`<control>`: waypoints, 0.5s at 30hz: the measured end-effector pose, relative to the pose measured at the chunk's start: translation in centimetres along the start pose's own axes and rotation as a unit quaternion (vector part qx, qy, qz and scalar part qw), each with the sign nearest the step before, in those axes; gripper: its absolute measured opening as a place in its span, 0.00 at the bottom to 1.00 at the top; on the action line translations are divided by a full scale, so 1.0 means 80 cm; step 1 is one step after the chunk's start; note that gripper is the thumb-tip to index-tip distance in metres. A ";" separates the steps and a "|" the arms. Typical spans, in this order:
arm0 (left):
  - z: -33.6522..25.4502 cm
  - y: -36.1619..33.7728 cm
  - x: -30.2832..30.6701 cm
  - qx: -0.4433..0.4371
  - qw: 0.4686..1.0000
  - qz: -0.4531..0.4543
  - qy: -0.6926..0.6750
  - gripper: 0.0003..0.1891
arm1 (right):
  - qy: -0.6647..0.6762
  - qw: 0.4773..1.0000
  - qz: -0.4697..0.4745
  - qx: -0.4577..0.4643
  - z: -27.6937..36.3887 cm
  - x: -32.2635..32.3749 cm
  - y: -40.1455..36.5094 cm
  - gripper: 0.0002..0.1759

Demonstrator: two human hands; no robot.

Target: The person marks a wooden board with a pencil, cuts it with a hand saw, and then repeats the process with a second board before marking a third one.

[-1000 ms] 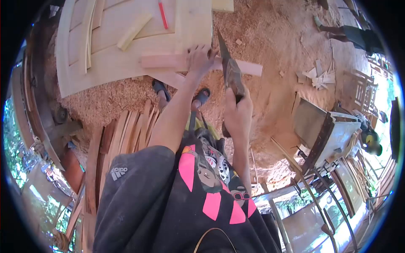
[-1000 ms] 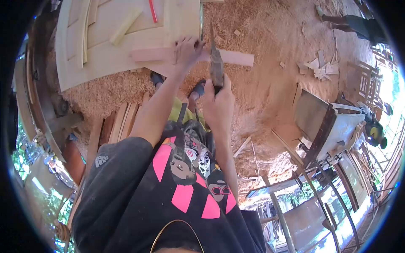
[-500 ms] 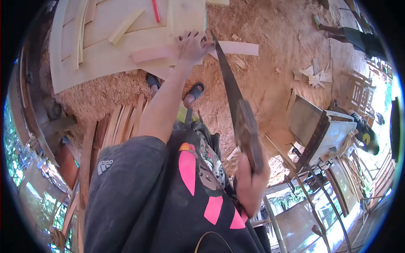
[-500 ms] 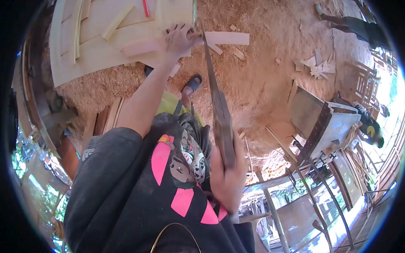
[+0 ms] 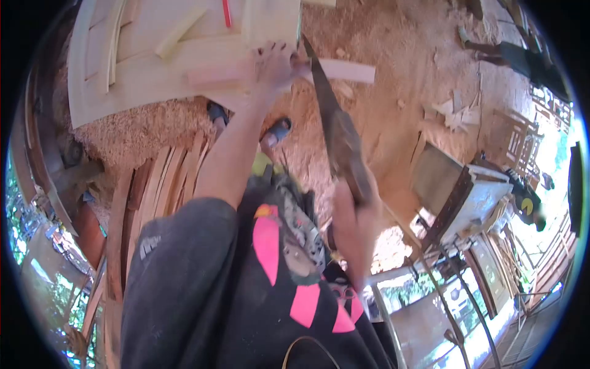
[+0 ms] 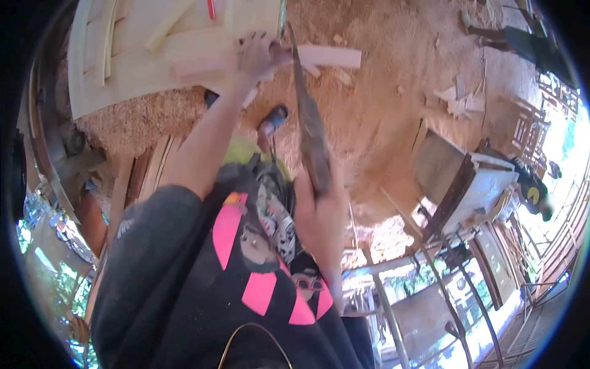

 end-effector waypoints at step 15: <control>-0.007 -0.001 0.002 -0.014 0.999 0.015 -0.029 0.20 | -0.011 0.998 0.017 0.067 0.020 -0.012 -0.025 0.29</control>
Point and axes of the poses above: each hand's wrist, its own y-axis towards the middle knuckle, its own x-axis out of the back of the hand, z = x × y, the point moved 7 cm from there along y, towards the middle knuckle, and after that the axes turned 6 degrees about y, right-handed, at the moved point
